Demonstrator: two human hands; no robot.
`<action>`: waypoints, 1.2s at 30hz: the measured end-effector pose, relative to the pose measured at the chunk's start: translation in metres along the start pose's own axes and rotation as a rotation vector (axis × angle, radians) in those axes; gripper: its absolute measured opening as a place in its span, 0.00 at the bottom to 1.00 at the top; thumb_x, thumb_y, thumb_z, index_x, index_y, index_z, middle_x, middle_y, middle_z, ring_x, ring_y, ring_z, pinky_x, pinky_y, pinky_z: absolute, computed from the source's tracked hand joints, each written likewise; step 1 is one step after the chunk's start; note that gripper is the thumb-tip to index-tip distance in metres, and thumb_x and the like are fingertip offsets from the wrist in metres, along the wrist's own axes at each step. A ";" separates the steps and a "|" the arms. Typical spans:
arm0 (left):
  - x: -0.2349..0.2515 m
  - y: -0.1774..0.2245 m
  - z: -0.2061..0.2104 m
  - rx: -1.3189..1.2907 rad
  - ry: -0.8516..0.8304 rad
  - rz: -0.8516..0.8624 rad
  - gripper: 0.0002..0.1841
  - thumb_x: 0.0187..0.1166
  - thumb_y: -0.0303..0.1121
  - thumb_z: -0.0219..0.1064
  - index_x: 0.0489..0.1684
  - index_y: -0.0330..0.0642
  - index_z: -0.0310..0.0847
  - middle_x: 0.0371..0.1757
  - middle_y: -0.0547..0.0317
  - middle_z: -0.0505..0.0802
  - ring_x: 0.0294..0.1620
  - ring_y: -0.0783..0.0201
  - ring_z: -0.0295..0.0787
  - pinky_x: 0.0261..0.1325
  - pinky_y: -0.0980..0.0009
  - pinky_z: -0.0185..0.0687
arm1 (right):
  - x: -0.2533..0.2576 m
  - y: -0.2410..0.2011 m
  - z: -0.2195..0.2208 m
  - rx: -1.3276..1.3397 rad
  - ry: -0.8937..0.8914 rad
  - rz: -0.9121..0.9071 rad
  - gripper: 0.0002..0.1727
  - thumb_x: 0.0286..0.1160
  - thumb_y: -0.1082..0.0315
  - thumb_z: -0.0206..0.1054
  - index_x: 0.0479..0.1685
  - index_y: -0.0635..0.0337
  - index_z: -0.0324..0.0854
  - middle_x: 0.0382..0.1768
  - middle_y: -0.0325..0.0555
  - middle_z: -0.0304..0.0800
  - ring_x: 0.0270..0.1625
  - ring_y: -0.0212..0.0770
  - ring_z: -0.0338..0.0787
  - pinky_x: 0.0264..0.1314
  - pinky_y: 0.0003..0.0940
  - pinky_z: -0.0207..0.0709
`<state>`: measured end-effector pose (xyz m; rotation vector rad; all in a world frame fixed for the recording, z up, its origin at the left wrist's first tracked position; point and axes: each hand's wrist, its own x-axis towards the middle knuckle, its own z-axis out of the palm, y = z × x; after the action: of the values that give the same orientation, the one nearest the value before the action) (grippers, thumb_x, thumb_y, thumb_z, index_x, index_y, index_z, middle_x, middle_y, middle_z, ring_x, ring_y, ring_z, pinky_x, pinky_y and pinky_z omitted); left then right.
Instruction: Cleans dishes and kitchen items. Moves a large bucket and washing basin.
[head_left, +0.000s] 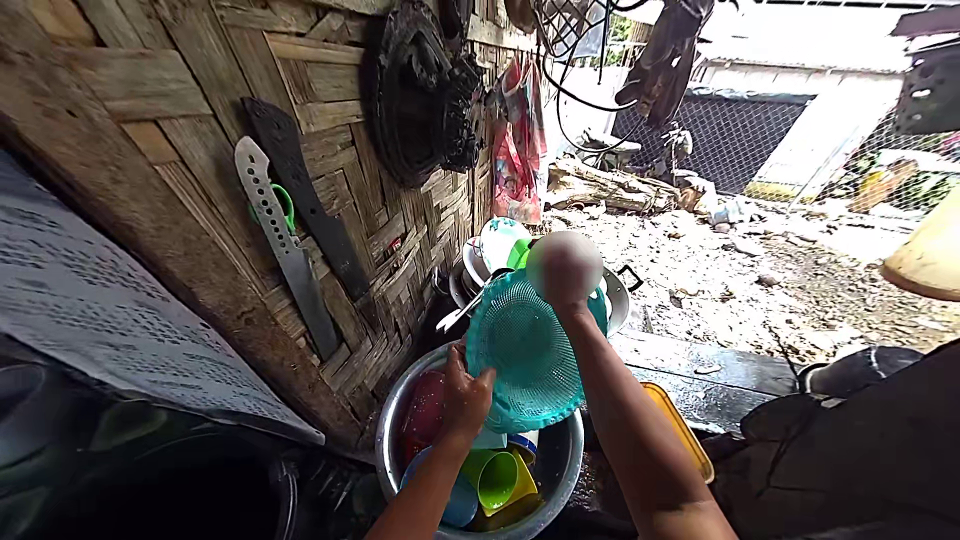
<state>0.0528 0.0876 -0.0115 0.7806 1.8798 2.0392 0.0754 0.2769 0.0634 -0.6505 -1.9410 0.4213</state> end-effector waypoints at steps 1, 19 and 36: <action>0.008 0.004 -0.005 0.076 -0.075 -0.012 0.26 0.71 0.16 0.64 0.71 0.23 0.64 0.62 0.38 0.84 0.60 0.61 0.85 0.63 0.66 0.82 | -0.006 -0.012 -0.003 -0.039 -0.018 -0.108 0.15 0.79 0.64 0.68 0.38 0.71 0.87 0.35 0.64 0.92 0.44 0.65 0.93 0.48 0.66 0.81; 0.019 0.016 0.004 0.102 0.029 0.083 0.22 0.70 0.12 0.61 0.65 0.26 0.77 0.55 0.46 0.91 0.55 0.67 0.88 0.62 0.67 0.83 | -0.030 -0.008 0.035 0.262 0.160 -0.405 0.13 0.60 0.82 0.66 0.46 0.76 0.84 0.52 0.68 0.91 0.58 0.64 0.91 0.65 0.56 0.81; 0.027 0.019 -0.033 0.169 -0.062 0.111 0.18 0.65 0.14 0.72 0.55 0.26 0.80 0.41 0.54 0.90 0.41 0.74 0.88 0.49 0.74 0.86 | -0.033 -0.046 0.009 0.117 0.072 -0.451 0.07 0.60 0.77 0.74 0.36 0.69 0.88 0.31 0.60 0.90 0.36 0.60 0.93 0.37 0.56 0.83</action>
<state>0.0161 0.0721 0.0124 0.9987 2.0356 1.9121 0.0669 0.2205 0.0611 -0.1393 -1.9080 0.2213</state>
